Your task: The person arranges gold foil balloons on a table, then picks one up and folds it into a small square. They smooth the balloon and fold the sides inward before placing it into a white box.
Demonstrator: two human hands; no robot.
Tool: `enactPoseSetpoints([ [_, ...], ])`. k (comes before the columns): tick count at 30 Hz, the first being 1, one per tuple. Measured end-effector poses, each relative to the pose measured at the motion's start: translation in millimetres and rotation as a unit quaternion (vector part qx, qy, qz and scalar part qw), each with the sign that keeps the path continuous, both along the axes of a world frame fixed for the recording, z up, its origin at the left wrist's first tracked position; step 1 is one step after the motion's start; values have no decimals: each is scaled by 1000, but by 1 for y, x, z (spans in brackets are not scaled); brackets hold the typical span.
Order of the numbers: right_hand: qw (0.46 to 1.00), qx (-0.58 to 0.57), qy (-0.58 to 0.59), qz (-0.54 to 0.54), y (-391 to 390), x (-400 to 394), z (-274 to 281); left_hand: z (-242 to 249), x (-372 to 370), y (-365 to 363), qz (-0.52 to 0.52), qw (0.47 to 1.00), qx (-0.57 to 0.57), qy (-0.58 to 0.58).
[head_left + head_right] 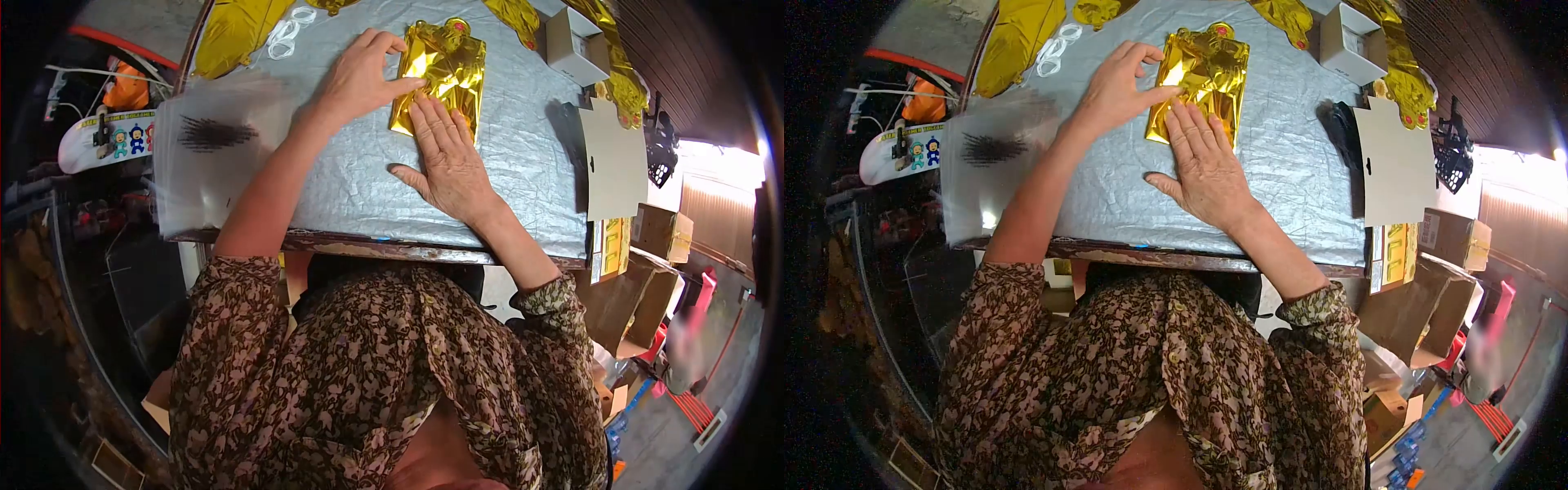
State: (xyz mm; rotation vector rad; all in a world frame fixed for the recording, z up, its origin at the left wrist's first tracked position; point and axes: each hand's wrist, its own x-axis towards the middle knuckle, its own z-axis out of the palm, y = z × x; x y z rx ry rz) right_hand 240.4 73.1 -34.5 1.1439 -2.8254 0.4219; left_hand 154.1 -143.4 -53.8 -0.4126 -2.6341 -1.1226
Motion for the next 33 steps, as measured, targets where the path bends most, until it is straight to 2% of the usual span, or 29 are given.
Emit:
enactPoseSetpoints([
  [5,1000,-1,7,0,2,0,-2,-4,0,5,9,1000,-8,12],
  [10,997,54,31,-36,6,7,0,-5,-2,7,9,1000,5,-1],
  [19,998,56,34,-22,15,6,1,-5,-1,8,12,1000,-2,14],
  [22,997,62,39,-18,15,6,0,-2,5,5,13,999,13,26],
  [24,998,53,41,-16,15,6,-2,8,14,1,-24,993,115,5],
  [25,998,45,41,-14,16,5,-1,9,20,-4,-26,993,113,6],
  [27,998,41,44,-18,16,5,-2,8,39,-14,-74,989,-40,125],
  [31,998,43,44,-11,19,4,-5,9,71,-8,-99,982,-132,91],
  [33,998,40,43,-14,20,5,-2,6,73,-4,-78,974,-195,86],
])
